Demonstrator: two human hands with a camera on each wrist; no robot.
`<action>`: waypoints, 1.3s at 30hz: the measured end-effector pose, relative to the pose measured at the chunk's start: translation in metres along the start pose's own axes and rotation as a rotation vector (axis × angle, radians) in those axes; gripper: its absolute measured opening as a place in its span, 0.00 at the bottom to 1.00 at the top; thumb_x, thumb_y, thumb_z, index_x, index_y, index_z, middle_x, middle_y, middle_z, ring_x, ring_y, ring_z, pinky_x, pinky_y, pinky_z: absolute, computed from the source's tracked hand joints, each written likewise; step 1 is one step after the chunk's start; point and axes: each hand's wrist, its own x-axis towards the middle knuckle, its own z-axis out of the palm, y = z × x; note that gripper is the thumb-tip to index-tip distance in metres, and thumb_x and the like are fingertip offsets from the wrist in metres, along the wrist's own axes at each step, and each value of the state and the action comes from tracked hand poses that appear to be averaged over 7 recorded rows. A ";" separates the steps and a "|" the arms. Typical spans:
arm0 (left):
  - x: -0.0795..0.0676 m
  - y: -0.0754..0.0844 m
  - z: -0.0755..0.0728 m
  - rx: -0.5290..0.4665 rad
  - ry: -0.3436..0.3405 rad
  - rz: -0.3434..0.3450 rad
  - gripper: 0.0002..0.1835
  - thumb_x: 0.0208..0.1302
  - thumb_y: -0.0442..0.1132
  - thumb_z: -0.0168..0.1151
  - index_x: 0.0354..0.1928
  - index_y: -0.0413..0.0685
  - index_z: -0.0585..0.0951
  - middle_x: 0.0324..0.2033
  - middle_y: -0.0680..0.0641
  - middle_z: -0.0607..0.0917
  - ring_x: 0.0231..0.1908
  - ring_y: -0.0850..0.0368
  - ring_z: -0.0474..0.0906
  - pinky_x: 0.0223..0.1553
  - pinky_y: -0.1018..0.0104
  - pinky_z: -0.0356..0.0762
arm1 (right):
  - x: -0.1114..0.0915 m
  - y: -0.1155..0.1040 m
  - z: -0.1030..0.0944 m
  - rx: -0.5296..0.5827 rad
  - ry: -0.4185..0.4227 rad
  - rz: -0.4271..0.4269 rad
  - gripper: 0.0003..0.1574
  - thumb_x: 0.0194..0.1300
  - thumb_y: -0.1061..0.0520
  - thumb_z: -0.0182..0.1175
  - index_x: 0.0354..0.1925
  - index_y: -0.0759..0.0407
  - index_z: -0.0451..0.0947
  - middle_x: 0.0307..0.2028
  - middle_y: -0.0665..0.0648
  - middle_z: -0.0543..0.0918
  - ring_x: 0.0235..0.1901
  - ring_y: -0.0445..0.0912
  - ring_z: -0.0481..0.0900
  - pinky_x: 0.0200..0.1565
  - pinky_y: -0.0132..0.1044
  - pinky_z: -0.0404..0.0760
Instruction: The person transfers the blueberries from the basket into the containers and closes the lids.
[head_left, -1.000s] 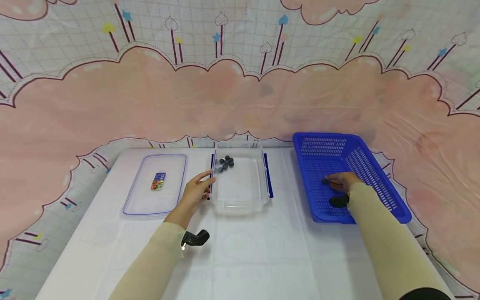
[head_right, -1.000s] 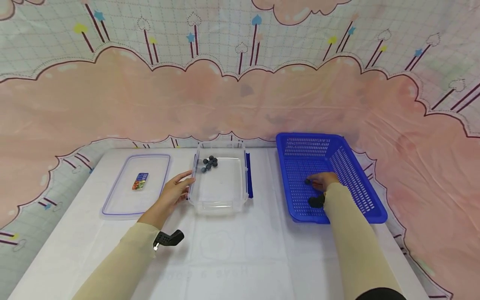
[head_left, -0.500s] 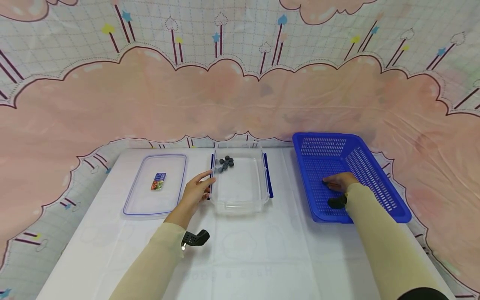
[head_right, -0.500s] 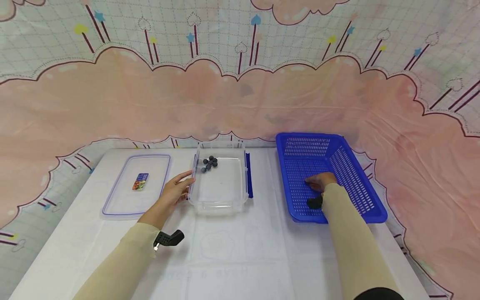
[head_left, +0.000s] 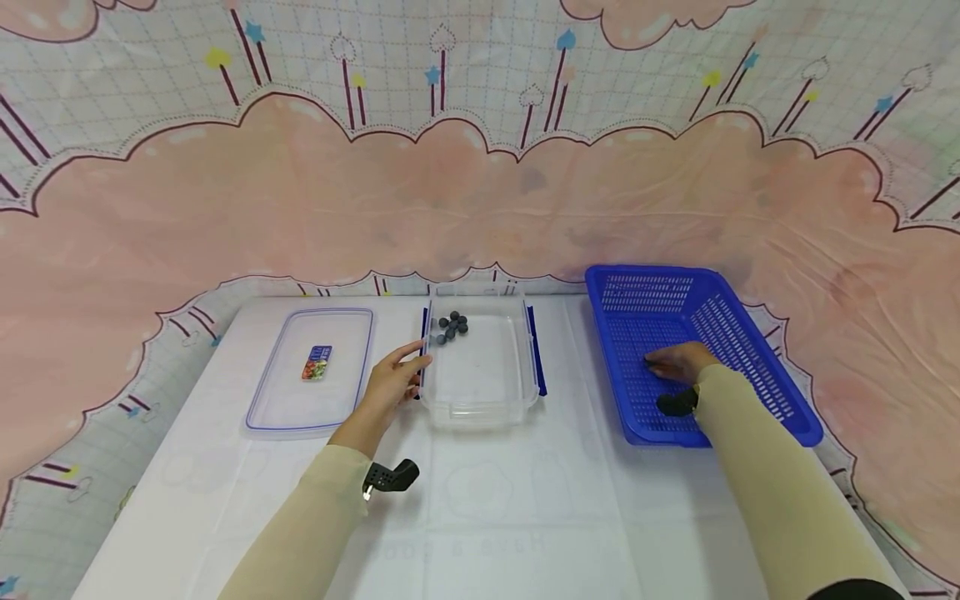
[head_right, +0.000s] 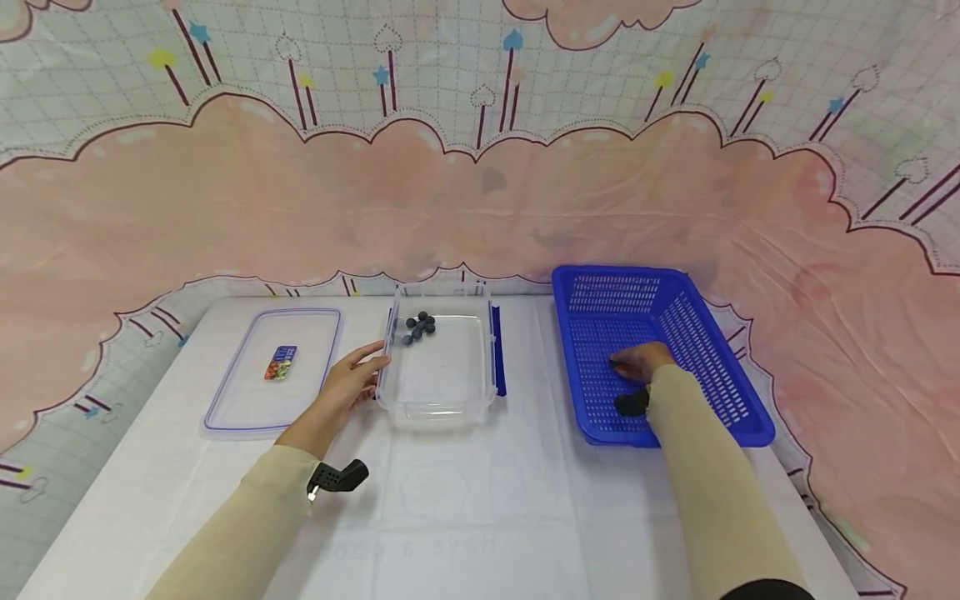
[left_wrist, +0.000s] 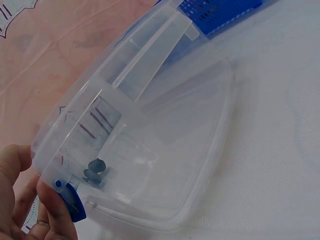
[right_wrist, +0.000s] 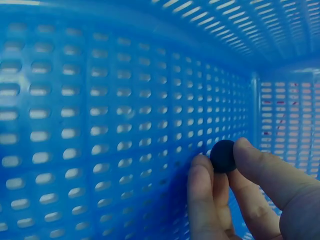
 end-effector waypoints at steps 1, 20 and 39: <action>0.000 0.000 0.000 -0.001 -0.001 0.002 0.25 0.68 0.44 0.63 0.66 0.58 0.75 0.41 0.45 0.80 0.26 0.64 0.69 0.27 0.76 0.73 | -0.001 0.000 0.001 -0.004 -0.013 -0.014 0.10 0.65 0.68 0.60 0.45 0.67 0.73 0.26 0.51 0.79 0.28 0.41 0.83 0.49 0.36 0.83; -0.001 -0.001 0.000 -0.011 -0.004 0.004 0.25 0.67 0.44 0.64 0.66 0.57 0.75 0.42 0.45 0.81 0.25 0.64 0.70 0.26 0.75 0.73 | -0.010 -0.021 0.009 0.025 -0.174 -0.068 0.15 0.70 0.68 0.54 0.54 0.67 0.74 0.29 0.49 0.81 0.32 0.39 0.82 0.49 0.32 0.82; 0.000 0.001 0.001 -0.004 -0.005 -0.008 0.25 0.68 0.44 0.63 0.66 0.58 0.75 0.43 0.44 0.81 0.25 0.63 0.70 0.27 0.75 0.73 | -0.024 -0.036 0.020 -0.055 -0.301 -0.200 0.35 0.77 0.60 0.47 0.74 0.71 0.48 0.74 0.67 0.53 0.67 0.50 0.66 0.71 0.45 0.58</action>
